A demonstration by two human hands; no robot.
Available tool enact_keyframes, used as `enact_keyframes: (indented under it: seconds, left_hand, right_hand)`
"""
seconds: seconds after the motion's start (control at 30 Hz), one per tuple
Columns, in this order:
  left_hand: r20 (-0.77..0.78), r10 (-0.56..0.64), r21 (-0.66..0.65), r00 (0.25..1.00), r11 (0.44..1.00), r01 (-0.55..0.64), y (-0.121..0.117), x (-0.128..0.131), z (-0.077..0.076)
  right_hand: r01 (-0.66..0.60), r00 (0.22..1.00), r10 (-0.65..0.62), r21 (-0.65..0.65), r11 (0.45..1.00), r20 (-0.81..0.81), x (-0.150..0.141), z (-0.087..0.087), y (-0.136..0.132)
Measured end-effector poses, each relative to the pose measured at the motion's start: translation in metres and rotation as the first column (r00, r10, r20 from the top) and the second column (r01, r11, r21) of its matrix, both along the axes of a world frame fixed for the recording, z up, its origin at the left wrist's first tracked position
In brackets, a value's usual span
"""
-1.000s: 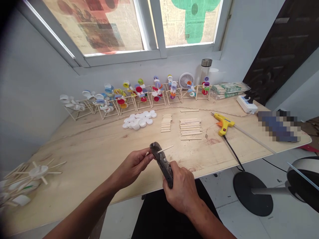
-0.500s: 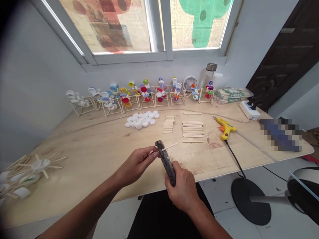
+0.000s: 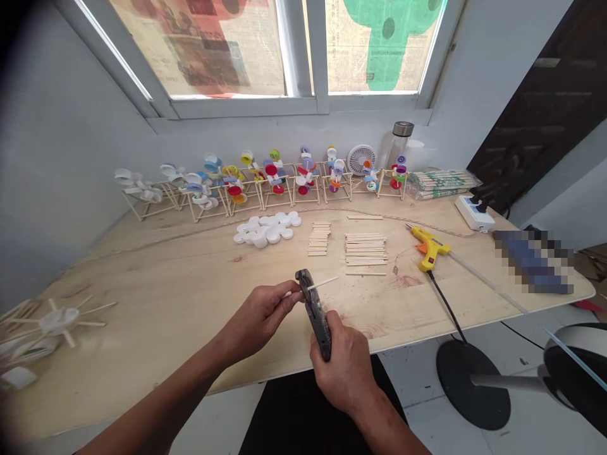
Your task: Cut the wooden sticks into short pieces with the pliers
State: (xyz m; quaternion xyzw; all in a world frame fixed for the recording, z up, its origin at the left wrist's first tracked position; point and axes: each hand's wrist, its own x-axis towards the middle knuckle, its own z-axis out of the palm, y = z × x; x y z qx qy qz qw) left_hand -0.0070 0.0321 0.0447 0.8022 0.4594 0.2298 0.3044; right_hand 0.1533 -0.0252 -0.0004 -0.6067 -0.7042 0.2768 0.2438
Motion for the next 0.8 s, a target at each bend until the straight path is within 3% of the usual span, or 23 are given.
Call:
enact_keyframes:
  seconds: [0.3,0.5,0.8]
  left_hand:
    - [-0.065,0.004,0.191,0.998,0.982,0.008,0.006,-0.002,-0.018]
    - [-0.086,-0.006,0.285,0.996,0.958,0.030,0.012,-0.007,-0.020]
    - [-0.074,-0.019,0.373,0.997,0.927,0.046,0.023,-0.007,-0.032]
  right_hand:
    - [-0.008,0.998,0.012,-0.061,0.998,0.055,-0.002,0.003,0.006]
    - [-0.047,0.994,0.052,-0.057,0.997,0.099,-0.001,0.008,0.012]
    - [-0.044,0.998,0.052,-0.163,0.986,0.041,-0.001,0.005,0.019]
